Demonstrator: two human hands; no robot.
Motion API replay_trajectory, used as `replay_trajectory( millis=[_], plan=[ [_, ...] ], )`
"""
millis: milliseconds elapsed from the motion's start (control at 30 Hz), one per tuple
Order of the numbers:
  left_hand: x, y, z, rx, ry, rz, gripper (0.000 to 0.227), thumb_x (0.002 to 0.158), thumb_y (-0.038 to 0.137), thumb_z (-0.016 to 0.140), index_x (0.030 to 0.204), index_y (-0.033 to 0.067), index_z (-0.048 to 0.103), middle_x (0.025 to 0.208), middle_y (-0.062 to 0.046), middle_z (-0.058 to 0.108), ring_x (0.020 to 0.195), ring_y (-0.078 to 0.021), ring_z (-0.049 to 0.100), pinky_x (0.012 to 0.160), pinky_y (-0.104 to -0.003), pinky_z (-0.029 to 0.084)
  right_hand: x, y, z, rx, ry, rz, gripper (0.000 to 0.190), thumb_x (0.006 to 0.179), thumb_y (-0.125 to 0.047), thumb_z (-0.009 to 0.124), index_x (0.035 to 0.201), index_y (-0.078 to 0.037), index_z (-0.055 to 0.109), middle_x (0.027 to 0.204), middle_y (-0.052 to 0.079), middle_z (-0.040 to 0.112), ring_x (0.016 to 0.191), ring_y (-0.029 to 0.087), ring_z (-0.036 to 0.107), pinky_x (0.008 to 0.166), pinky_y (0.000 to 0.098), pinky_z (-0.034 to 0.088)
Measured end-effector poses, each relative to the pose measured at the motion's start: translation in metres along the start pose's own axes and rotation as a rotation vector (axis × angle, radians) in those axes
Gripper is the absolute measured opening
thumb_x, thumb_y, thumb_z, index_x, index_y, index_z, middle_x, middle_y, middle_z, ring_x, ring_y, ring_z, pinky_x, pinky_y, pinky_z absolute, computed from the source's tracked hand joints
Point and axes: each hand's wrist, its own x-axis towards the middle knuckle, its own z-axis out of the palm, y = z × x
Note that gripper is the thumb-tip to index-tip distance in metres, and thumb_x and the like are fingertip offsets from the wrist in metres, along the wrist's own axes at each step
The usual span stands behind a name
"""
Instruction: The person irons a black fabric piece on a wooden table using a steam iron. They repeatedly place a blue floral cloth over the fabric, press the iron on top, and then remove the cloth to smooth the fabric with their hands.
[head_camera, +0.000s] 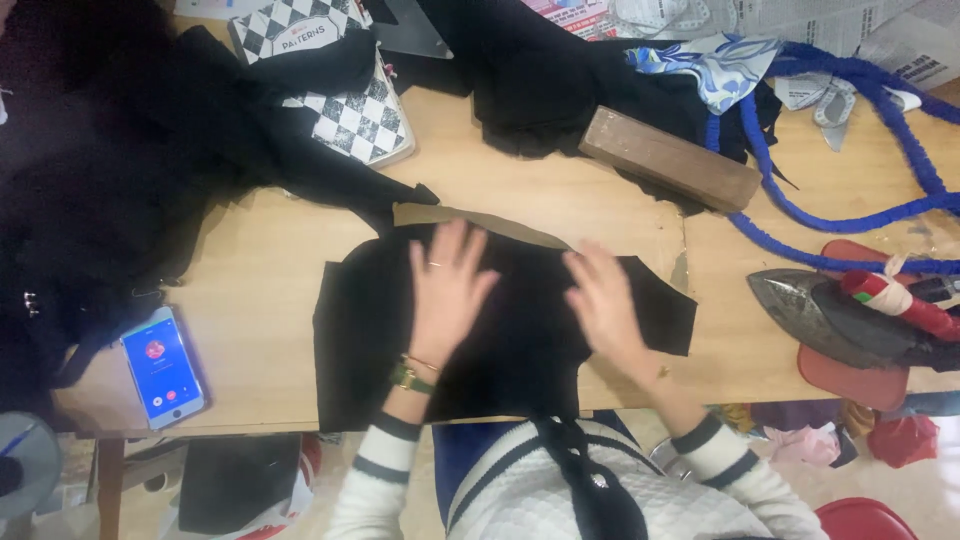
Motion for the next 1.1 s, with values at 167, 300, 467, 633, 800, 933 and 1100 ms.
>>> replay_trajectory(
  millis=[167, 300, 467, 633, 800, 933, 1100],
  plan=[
    [-0.008, 0.026, 0.008, 0.045, -0.08, 0.029, 0.059, 0.106, 0.055, 0.044, 0.158, 0.0259, 0.039, 0.169, -0.008, 0.027, 0.157, -0.0291, 0.022, 0.12, -0.067, 0.013, -0.011, -0.028, 0.033, -0.029, -0.109, -0.106, 0.06, 0.107, -0.05, 0.032, 0.159, -0.021, 0.039, 0.168, 0.012, 0.029, 0.155, 0.032, 0.022, 0.124, 0.0525, 0.016],
    [-0.022, 0.026, 0.01, 0.114, -0.103, -0.018, 0.064, 0.104, 0.062, 0.039, 0.16, 0.032, 0.034, 0.171, -0.003, 0.023, 0.157, -0.0262, 0.019, 0.122, -0.065, 0.009, -0.019, -0.034, 0.033, -0.073, -0.134, -0.139, 0.06, 0.104, -0.054, 0.035, 0.159, -0.029, 0.038, 0.17, 0.007, 0.025, 0.158, 0.028, 0.018, 0.125, 0.0528, 0.012],
    [-0.049, 0.022, 0.009, 0.115, -0.048, -0.045, 0.066, 0.102, 0.064, 0.04, 0.16, 0.0333, 0.034, 0.17, -0.001, 0.026, 0.156, -0.0251, 0.021, 0.121, -0.063, 0.011, -0.035, -0.044, 0.027, -0.075, -0.155, -0.151, 0.059, 0.103, -0.054, 0.037, 0.157, -0.029, 0.041, 0.17, 0.007, 0.025, 0.158, 0.026, 0.018, 0.126, 0.0509, 0.012],
    [-0.043, 0.005, 0.008, 0.053, -0.077, -0.05, 0.07, 0.099, 0.07, 0.041, 0.159, 0.0343, 0.036, 0.169, 0.001, 0.028, 0.157, -0.0231, 0.021, 0.122, -0.065, 0.005, -0.039, -0.008, 0.026, -0.049, -0.153, -0.1, 0.06, 0.105, -0.055, 0.027, 0.158, -0.029, 0.039, 0.17, 0.007, 0.026, 0.157, 0.025, 0.019, 0.126, 0.0506, 0.011],
    [-0.029, -0.006, 0.006, 0.097, -0.108, 0.028, 0.073, 0.098, 0.074, 0.036, 0.16, 0.0349, 0.033, 0.17, 0.003, 0.026, 0.157, -0.0196, 0.02, 0.122, -0.066, 0.009, -0.032, 0.015, 0.017, 0.048, -0.182, -0.051, 0.065, 0.104, -0.057, 0.023, 0.159, -0.027, 0.037, 0.17, 0.013, 0.023, 0.156, 0.033, 0.02, 0.126, 0.0522, 0.014],
    [-0.022, -0.013, 0.006, 0.109, -0.099, 0.052, 0.071, 0.099, 0.073, 0.037, 0.159, 0.0358, 0.034, 0.17, 0.005, 0.026, 0.157, -0.0179, 0.02, 0.122, -0.065, 0.007, -0.018, 0.026, 0.019, 0.158, -0.189, 0.028, 0.065, 0.104, -0.055, 0.02, 0.161, -0.026, 0.032, 0.17, 0.014, 0.02, 0.157, 0.033, 0.017, 0.127, 0.0511, 0.011],
    [-0.028, 0.015, 0.003, 0.11, -0.076, -0.007, 0.071, 0.1, 0.068, 0.042, 0.16, 0.0307, 0.035, 0.171, -0.004, 0.024, 0.157, -0.0281, 0.019, 0.12, -0.069, 0.01, -0.009, 0.037, 0.014, 0.246, -0.131, 0.249, 0.059, 0.109, -0.043, 0.024, 0.161, -0.016, 0.035, 0.164, 0.018, 0.032, 0.155, 0.036, 0.021, 0.127, 0.0509, 0.008]
  ],
)
